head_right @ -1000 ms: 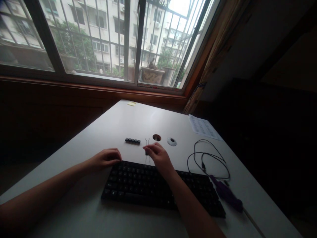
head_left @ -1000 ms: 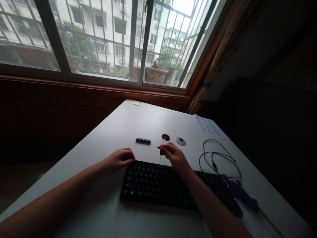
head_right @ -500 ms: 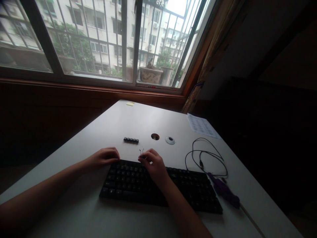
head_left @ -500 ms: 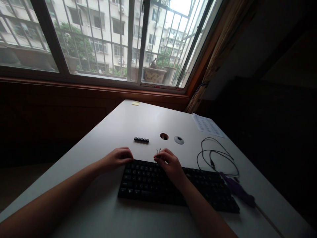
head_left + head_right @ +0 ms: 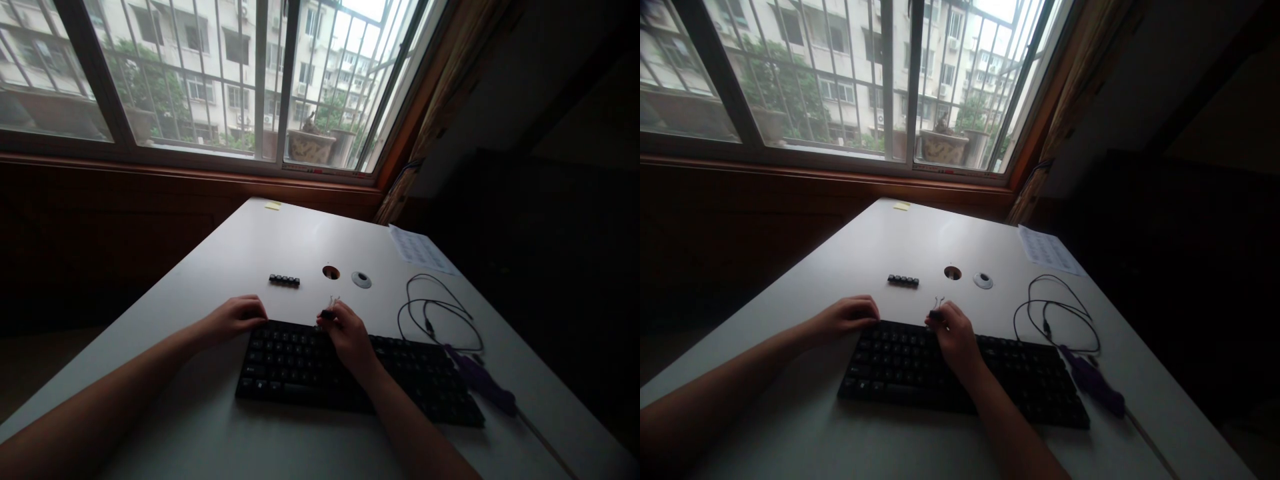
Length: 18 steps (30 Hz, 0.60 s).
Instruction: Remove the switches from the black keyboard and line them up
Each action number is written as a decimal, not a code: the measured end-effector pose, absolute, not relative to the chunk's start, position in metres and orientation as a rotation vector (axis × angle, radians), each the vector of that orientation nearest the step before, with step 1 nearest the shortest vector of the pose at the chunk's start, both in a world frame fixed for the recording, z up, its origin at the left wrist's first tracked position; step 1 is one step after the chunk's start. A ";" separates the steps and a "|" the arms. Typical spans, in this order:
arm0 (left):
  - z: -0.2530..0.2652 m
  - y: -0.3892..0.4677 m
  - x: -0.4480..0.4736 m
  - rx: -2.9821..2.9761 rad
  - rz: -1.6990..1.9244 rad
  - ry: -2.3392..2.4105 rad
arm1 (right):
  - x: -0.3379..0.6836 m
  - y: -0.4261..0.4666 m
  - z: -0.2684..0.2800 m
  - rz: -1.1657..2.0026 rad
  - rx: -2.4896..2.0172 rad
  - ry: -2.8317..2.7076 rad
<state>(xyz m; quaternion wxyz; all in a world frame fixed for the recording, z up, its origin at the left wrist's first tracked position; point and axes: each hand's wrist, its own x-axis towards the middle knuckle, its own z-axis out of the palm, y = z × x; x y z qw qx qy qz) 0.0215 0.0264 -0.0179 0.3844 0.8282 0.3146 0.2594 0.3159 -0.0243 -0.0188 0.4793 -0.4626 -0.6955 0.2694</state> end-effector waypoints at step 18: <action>-0.014 0.019 0.026 2.097 0.747 0.848 | 0.311 -0.026 -0.012 1.004 -1.011 -1.396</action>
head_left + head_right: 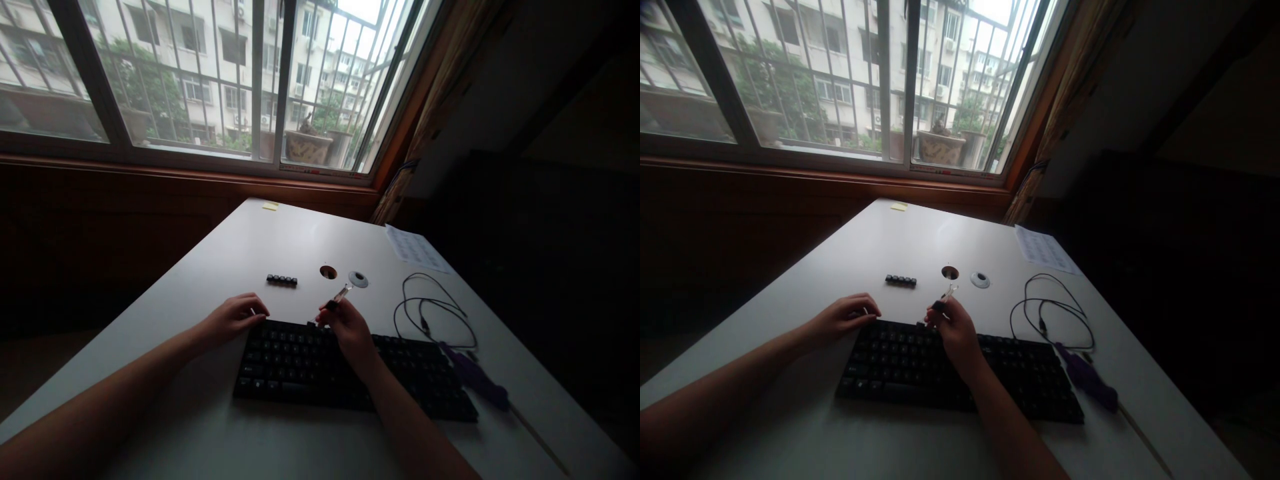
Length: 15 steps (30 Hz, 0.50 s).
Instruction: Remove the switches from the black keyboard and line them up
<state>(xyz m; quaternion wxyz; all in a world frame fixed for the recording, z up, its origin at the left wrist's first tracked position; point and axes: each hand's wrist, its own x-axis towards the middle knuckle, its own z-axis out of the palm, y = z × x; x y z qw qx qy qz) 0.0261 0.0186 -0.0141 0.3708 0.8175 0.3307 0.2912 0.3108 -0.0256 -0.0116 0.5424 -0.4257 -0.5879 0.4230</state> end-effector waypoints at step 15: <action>-0.006 -0.010 0.045 1.618 0.717 0.629 | 0.256 -0.050 -0.007 1.158 -0.888 -1.184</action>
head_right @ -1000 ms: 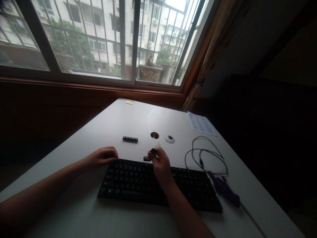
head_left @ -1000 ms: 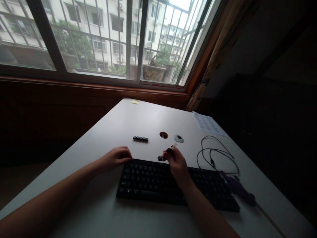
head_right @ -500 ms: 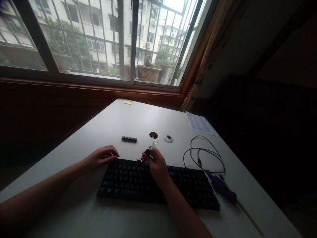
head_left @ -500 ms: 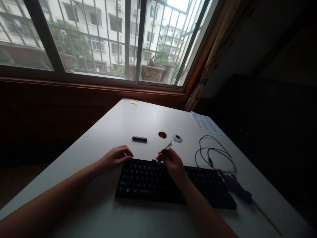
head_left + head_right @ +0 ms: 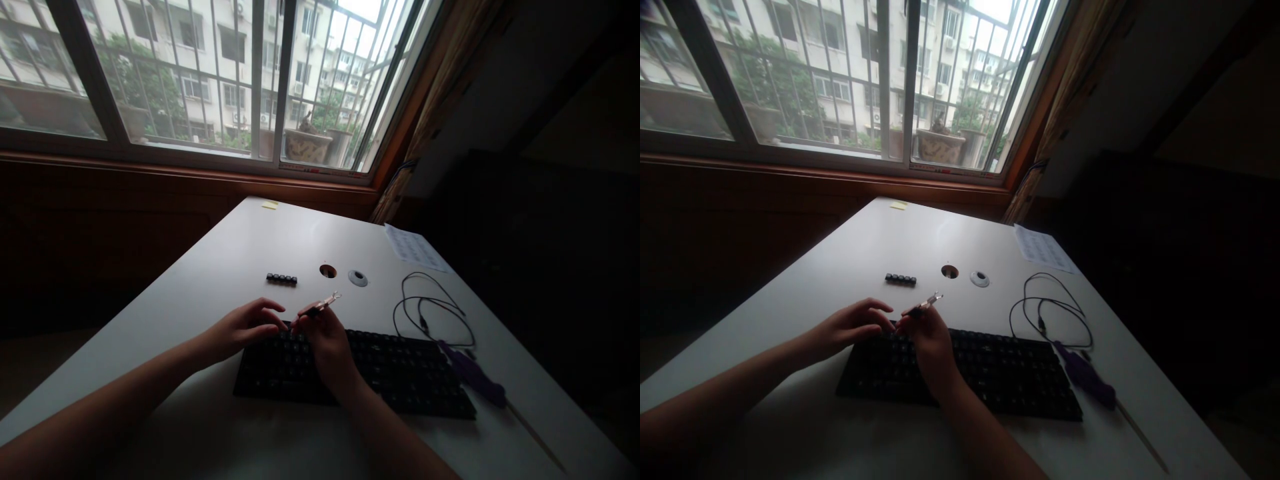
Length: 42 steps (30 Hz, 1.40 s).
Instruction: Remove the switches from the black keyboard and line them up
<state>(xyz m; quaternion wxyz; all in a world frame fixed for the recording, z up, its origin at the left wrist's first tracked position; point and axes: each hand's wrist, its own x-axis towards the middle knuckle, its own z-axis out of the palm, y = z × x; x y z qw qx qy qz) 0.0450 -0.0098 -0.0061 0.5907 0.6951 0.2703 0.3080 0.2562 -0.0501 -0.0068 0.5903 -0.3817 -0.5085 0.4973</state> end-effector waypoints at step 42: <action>-0.006 -0.003 0.045 1.374 0.921 0.900 | 0.255 -0.052 -0.010 0.837 -1.032 -1.097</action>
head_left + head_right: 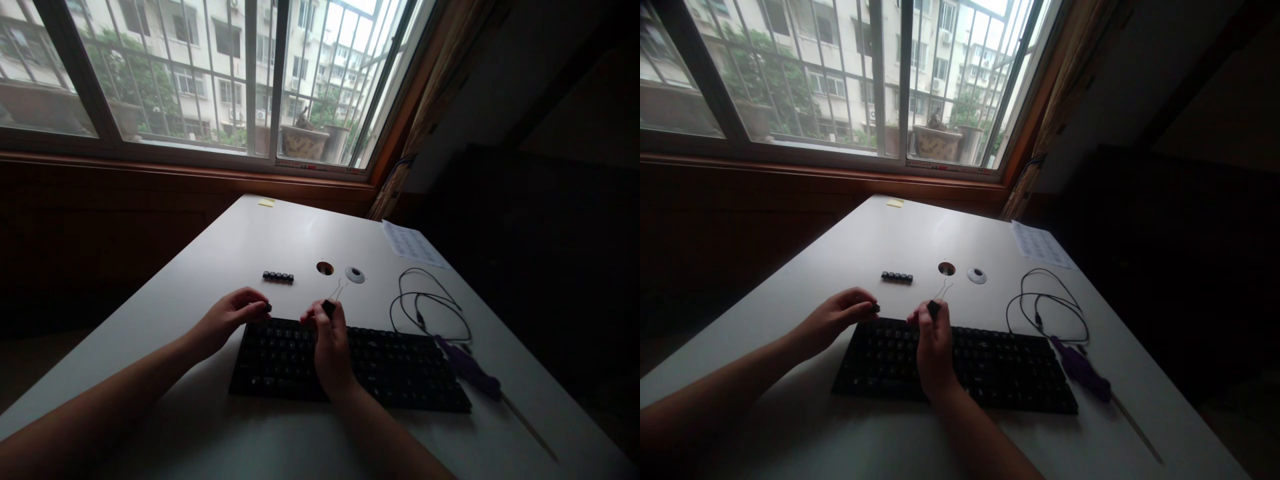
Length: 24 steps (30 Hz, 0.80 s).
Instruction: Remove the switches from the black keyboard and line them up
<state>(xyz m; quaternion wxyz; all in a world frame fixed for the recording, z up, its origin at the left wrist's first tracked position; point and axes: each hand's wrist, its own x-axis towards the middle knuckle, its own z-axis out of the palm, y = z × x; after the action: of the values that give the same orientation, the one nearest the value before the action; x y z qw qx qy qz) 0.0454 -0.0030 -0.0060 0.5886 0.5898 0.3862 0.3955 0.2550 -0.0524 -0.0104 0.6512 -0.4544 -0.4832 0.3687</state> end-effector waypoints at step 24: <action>-0.007 -0.009 0.048 1.599 0.829 0.933 | 0.250 -0.054 -0.007 0.882 -1.026 -1.599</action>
<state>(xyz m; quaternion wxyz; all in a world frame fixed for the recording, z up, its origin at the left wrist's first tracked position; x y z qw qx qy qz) 0.0479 -0.0088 -0.0073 0.5285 0.6692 0.3904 0.3470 0.2501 -0.0536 -0.0066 0.5001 -0.4243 -0.6610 0.3646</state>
